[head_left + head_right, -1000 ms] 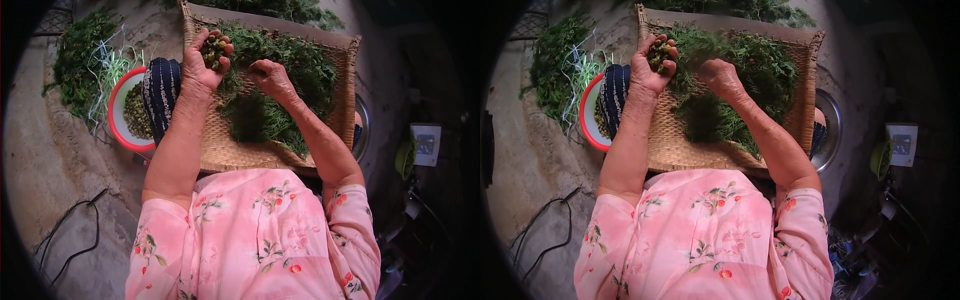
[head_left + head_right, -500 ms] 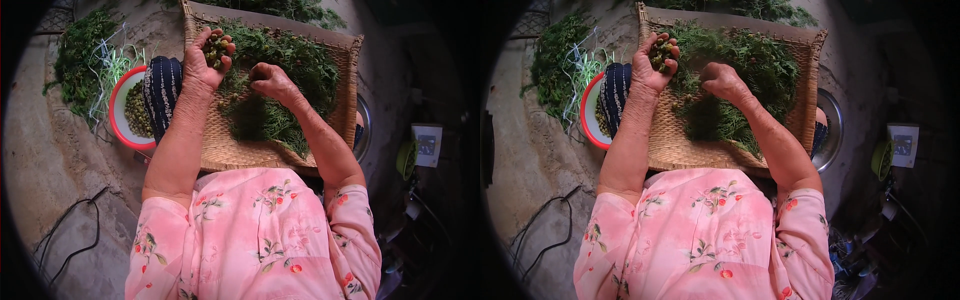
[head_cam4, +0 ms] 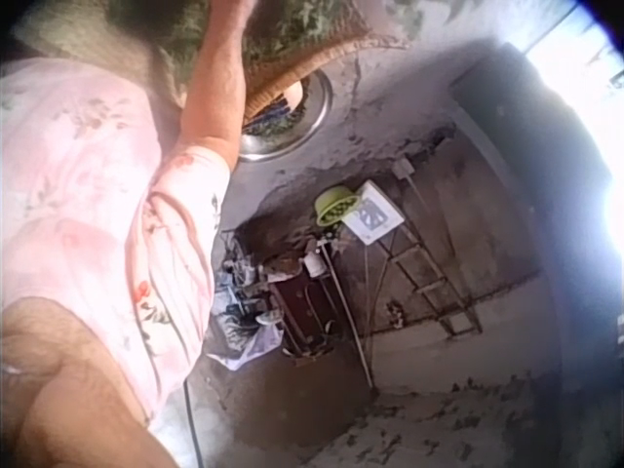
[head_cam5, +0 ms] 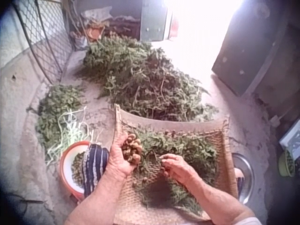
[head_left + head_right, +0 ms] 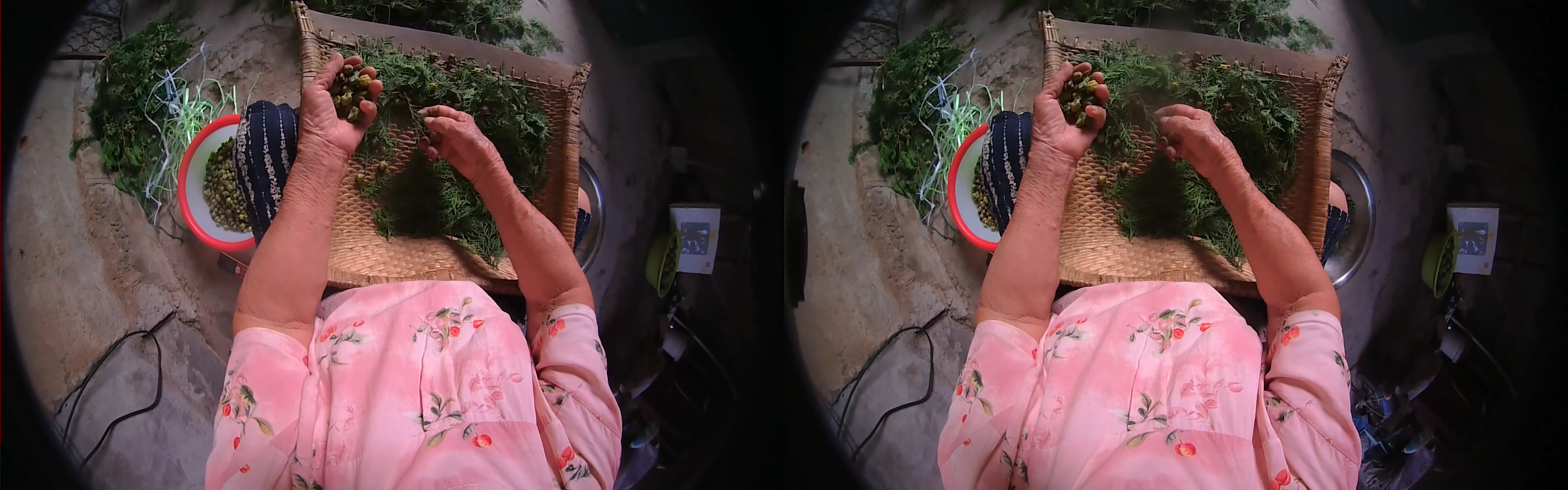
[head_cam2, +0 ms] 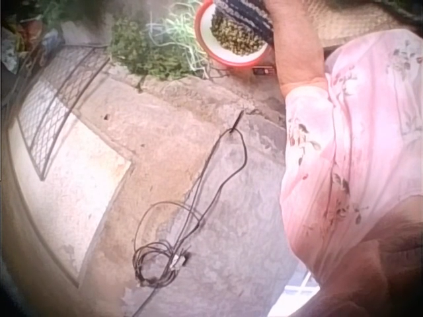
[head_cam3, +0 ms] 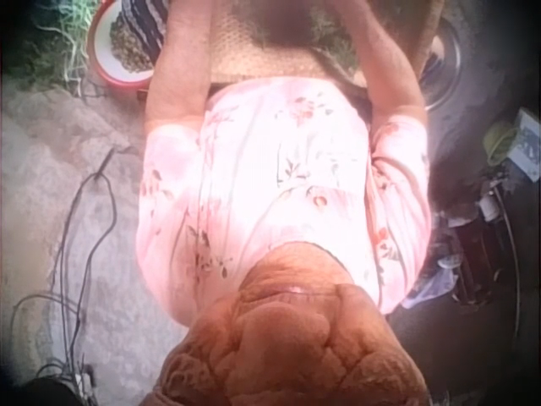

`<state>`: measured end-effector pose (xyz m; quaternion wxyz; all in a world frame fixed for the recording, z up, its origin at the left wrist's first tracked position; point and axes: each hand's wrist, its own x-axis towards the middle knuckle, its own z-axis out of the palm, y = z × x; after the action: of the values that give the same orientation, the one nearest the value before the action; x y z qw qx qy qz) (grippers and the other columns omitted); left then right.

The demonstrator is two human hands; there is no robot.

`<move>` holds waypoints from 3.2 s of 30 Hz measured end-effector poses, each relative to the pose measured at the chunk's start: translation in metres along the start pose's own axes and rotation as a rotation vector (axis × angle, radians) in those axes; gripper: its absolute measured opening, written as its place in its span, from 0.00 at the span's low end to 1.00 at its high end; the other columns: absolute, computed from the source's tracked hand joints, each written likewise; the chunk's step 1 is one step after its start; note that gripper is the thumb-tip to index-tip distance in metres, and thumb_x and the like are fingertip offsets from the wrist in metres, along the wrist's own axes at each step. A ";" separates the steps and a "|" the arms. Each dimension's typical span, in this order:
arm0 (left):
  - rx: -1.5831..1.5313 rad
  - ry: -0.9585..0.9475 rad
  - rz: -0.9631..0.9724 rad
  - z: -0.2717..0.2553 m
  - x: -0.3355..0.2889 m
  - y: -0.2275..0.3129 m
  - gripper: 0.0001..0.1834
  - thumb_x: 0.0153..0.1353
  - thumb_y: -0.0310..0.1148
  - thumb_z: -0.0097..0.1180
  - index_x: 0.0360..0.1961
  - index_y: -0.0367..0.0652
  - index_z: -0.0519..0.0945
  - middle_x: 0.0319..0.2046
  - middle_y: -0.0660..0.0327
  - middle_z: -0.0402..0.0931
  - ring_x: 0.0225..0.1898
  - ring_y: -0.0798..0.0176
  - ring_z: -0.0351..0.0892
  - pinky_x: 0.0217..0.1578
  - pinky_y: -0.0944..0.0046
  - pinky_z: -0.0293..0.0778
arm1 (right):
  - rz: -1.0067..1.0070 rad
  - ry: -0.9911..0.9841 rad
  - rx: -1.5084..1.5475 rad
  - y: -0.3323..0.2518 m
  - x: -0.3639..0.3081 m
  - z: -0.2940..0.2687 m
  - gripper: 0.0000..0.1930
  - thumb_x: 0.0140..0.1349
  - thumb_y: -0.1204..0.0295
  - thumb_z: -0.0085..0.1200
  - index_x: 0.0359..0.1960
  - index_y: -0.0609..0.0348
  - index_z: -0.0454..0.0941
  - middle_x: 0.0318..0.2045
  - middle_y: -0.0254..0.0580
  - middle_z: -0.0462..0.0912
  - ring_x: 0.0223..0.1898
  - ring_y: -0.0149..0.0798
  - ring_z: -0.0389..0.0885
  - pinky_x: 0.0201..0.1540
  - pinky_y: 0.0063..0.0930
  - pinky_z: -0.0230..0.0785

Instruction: The person picks clusters of small green seeds from leafy branches by hand and sorts them on a woven tray.

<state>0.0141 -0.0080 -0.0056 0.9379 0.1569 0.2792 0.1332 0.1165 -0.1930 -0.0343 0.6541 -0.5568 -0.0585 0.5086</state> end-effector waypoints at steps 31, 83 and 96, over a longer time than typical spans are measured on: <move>0.000 -0.047 -0.025 -0.003 0.002 0.001 0.12 0.60 0.41 0.51 0.35 0.43 0.76 0.30 0.59 0.76 0.29 0.60 0.76 0.19 0.69 0.69 | -0.588 0.034 -1.307 0.044 0.024 0.056 0.10 0.47 0.74 0.56 0.32 0.62 0.72 0.31 0.52 0.74 0.37 0.55 0.73 0.37 0.43 0.67; 0.001 -0.118 0.006 -0.007 0.007 0.007 0.12 0.60 0.40 0.50 0.37 0.43 0.75 0.34 0.59 0.75 0.32 0.61 0.76 0.20 0.69 0.70 | -0.358 -0.196 -0.870 0.042 0.008 0.051 0.12 0.48 0.73 0.56 0.36 0.59 0.77 0.28 0.44 0.78 0.31 0.40 0.77 0.37 0.30 0.70; 0.010 -0.041 0.035 -0.001 0.003 0.006 0.12 0.59 0.40 0.52 0.36 0.44 0.75 0.32 0.60 0.76 0.30 0.61 0.76 0.19 0.70 0.69 | -0.442 0.055 -0.879 0.045 0.010 0.060 0.09 0.48 0.73 0.56 0.32 0.60 0.76 0.29 0.50 0.77 0.34 0.48 0.76 0.39 0.35 0.69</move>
<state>0.0145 -0.0017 -0.0060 0.9401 0.1693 0.2577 0.1451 0.0557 -0.1517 -0.0519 0.4505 -0.7677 -0.3671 0.2701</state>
